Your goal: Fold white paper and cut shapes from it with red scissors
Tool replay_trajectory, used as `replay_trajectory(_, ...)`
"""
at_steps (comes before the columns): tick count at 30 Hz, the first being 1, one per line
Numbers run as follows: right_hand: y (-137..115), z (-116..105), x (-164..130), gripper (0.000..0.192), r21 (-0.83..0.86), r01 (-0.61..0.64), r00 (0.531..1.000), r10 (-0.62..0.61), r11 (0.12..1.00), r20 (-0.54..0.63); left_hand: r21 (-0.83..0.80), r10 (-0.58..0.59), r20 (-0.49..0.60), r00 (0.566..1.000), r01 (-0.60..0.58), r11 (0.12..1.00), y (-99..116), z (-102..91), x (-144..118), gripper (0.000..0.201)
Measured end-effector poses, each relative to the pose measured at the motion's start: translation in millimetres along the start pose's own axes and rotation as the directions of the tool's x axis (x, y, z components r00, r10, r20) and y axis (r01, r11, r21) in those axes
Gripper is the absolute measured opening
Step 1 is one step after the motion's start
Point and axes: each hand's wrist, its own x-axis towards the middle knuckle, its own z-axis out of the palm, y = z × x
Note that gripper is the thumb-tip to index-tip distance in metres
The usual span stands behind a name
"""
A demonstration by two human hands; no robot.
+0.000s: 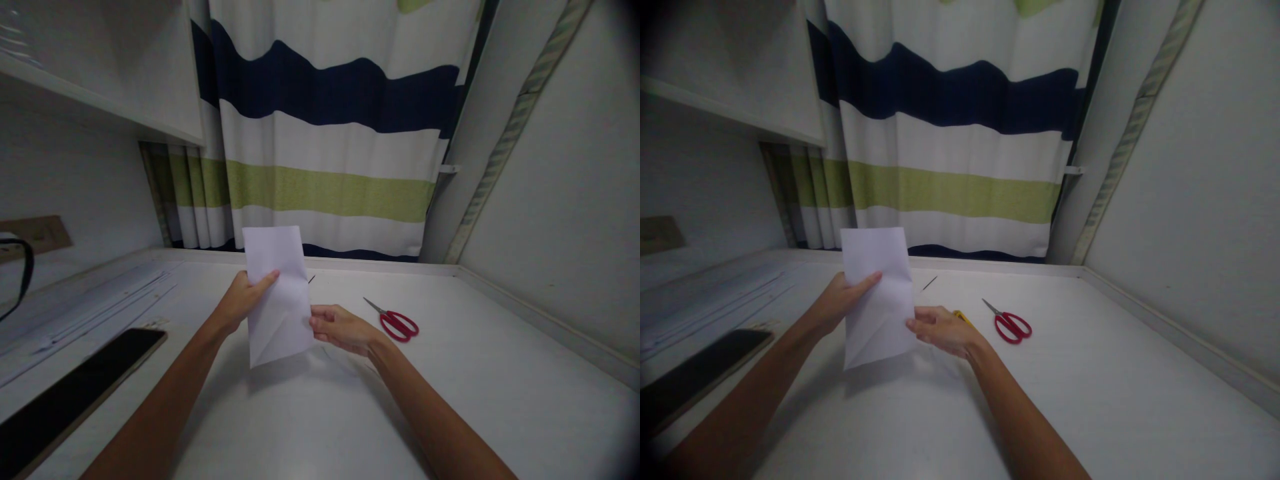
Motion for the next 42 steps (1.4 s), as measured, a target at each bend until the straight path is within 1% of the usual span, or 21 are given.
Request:
replay_trajectory(2, 4, -4, 5, 0.033, -0.026, 0.019, 0.996, -0.022, 0.999, -0.091, 0.015, -0.007, 0.069, 0.998, 0.006, 1.000, 1, 5.7, -4, 0.043)
replay_trajectory(5, 11, -7, 12, 0.036, -0.014, 0.119, 0.964, -0.119, 0.993, -0.236, 0.018, -0.011, 0.179, 0.984, 0.008, 1.000, 0, 14.8, -10, 0.042)
replay_trajectory(7, 14, -7, 16, 0.035, 0.013, 0.177, 0.941, -0.166, 0.984, -0.294, 0.017, -0.007, 0.225, 0.974, 0.004, 1.000, 0, 18.4, -12, 0.041)
replay_trajectory(9, 14, -7, 16, 0.033, 0.029, 0.189, 0.932, -0.170, 0.982, -0.321, 0.025, -0.009, 0.237, 0.971, 0.003, 1.000, 0, 19.5, -14, 0.041)
replay_trajectory(12, 11, -7, 14, 0.029, 0.053, 0.178, 0.938, -0.153, 0.983, -0.310, 0.048, -0.020, 0.238, 0.971, 0.009, 0.999, 1, 18.3, -14, 0.042)
replay_trajectory(17, 10, -7, 11, 0.028, 0.124, 0.117, 0.969, -0.085, 0.985, -0.233, 0.065, -0.020, 0.215, 0.976, 0.006, 0.998, 3, 15.9, -13, 0.043)
replay_trajectory(21, 10, -7, 11, 0.025, 0.080, 0.088, 0.964, -0.064, 0.993, -0.258, 0.071, -0.034, 0.232, 0.972, 0.018, 0.997, 3, 14.8, -11, 0.041)
replay_trajectory(23, 10, -7, 11, 0.025, 0.086, 0.077, 0.966, -0.053, 0.993, -0.254, 0.076, -0.036, 0.246, 0.969, 0.018, 0.997, 1, 14.3, -11, 0.041)
replay_trajectory(25, 11, -7, 11, 0.025, 0.127, 0.064, 0.976, -0.036, 0.990, -0.214, 0.076, -0.036, 0.251, 0.967, 0.017, 0.997, 0, 13.6, -10, 0.041)
replay_trajectory(28, 14, -8, 11, 0.025, 0.163, 0.035, 0.990, -0.012, 0.986, -0.139, 0.044, -0.027, 0.223, 0.974, 0.017, 0.999, 0, 12.6, -9, 0.039)
replay_trajectory(31, 17, -10, 11, 0.025, 0.112, 0.015, 0.991, 0.000, 0.994, -0.133, 0.020, -0.036, 0.185, 0.982, 0.033, 0.999, 2, 12.1, -9, 0.039)
replay_trajectory(35, 17, -11, 10, 0.023, 0.090, 0.026, 0.992, -0.014, 0.996, -0.127, 0.026, -0.050, 0.190, 0.981, 0.046, 0.999, 4, 12.6, -9, 0.038)
replay_trajectory(40, 20, -11, 11, 0.018, 0.082, -0.037, 0.994, 0.045, 0.996, -0.095, 0.040, -0.019, 0.122, 0.992, 0.015, 0.999, 6, 10.6, -8, 0.039)
replay_trajectory(42, 21, -11, 12, 0.018, 0.062, -0.046, 0.994, 0.052, 0.997, -0.096, 0.049, -0.025, 0.119, 0.993, 0.019, 0.999, 8, 9.5, -8, 0.041)
